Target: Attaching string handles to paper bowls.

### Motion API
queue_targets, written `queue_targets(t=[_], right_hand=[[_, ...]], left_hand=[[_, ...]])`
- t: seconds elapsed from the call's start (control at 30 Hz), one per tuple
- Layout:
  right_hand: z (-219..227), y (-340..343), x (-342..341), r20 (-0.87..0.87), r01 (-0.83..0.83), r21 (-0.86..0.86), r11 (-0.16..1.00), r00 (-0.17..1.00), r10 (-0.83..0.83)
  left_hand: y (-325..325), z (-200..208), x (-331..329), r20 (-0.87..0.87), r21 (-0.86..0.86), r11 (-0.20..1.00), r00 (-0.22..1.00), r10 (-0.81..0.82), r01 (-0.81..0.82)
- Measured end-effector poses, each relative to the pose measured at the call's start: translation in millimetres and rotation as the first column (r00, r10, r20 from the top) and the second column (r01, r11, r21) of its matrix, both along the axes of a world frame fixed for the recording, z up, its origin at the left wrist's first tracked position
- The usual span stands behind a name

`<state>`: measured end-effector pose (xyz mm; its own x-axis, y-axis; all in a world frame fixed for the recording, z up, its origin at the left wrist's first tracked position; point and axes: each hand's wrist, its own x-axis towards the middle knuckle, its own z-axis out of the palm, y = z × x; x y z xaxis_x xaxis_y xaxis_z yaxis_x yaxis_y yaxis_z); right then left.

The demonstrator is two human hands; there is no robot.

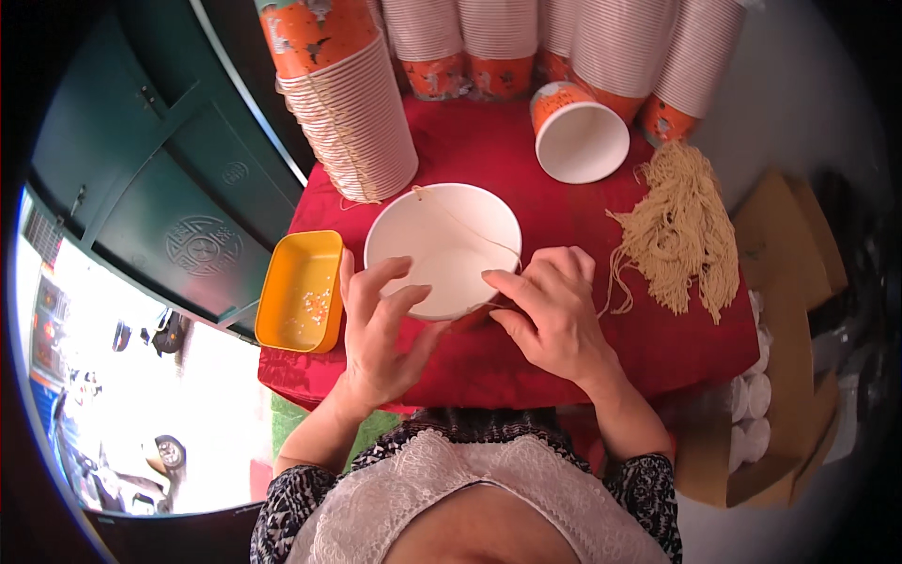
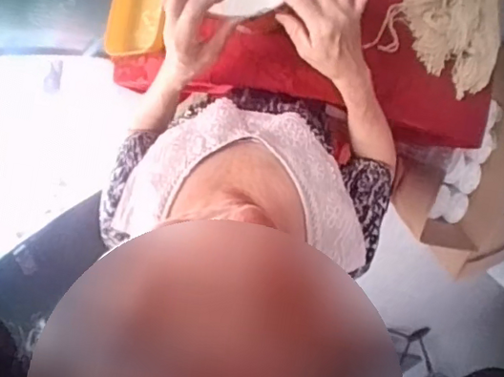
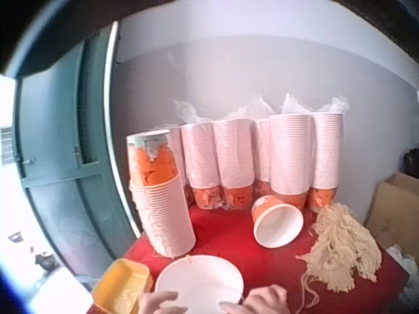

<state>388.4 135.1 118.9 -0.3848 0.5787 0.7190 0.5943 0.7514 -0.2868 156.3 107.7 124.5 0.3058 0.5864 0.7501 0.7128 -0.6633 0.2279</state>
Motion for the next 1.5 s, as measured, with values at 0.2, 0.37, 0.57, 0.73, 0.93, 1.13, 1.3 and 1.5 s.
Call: queue_targets(t=[0.2, 0.37, 0.57, 0.73, 0.93, 1.13, 1.3, 1.5], right_hand=[[-13.8, 13.6, -8.2, -0.151, 0.025, 0.135, 0.991, 0.989, -0.004], [-13.9, 13.0, -9.1, -0.363, 0.102, 0.112, 0.988, 0.93, -0.055], [-28.2, 7.1, -31.4, -0.718, -0.183, -0.175, 0.967, 0.696, 0.002], [-23.0, 8.6, -40.2, -0.599, -0.329, -0.194, 0.924, 0.786, 0.154], [-10.1, 25.0, -18.9, -0.176, -0.023, -0.027, 0.999, 0.984, 0.018], [-53.8, 59.3, 0.1, -0.188, 0.002, -0.192, 0.981, 0.981, -0.039], [-75.2, 68.3, 1.7, -0.17, -0.007, -0.257, 0.966, 0.985, -0.038], [-88.4, 69.3, 10.2, -0.191, -0.009, -0.341, 0.94, 0.98, -0.06]], left_hand=[[-29.3, -26.1, -5.7, 0.403, -0.068, 0.996, 0.912, 0.078, -0.055], [-35.7, -34.7, -7.6, 0.697, -0.618, 0.751, 0.604, 0.386, 0.233], [-20.7, -26.4, 6.0, 0.965, -0.167, 0.845, 0.259, 0.035, 0.507], [-12.0, -10.6, -16.3, 0.965, -0.009, 0.944, 0.25, -0.077, 0.329], [-6.2, 57.2, -118.2, 0.664, 0.056, 0.954, 0.724, 0.185, -0.296], [43.1, 145.6, -190.6, 0.511, 0.243, 0.817, 0.785, 0.35, -0.523], [102.6, 211.8, -220.2, 0.507, 0.238, 0.908, 0.841, 0.187, -0.345], [157.6, 260.0, -207.4, 0.469, 0.237, 0.943, 0.877, 0.101, -0.235]])
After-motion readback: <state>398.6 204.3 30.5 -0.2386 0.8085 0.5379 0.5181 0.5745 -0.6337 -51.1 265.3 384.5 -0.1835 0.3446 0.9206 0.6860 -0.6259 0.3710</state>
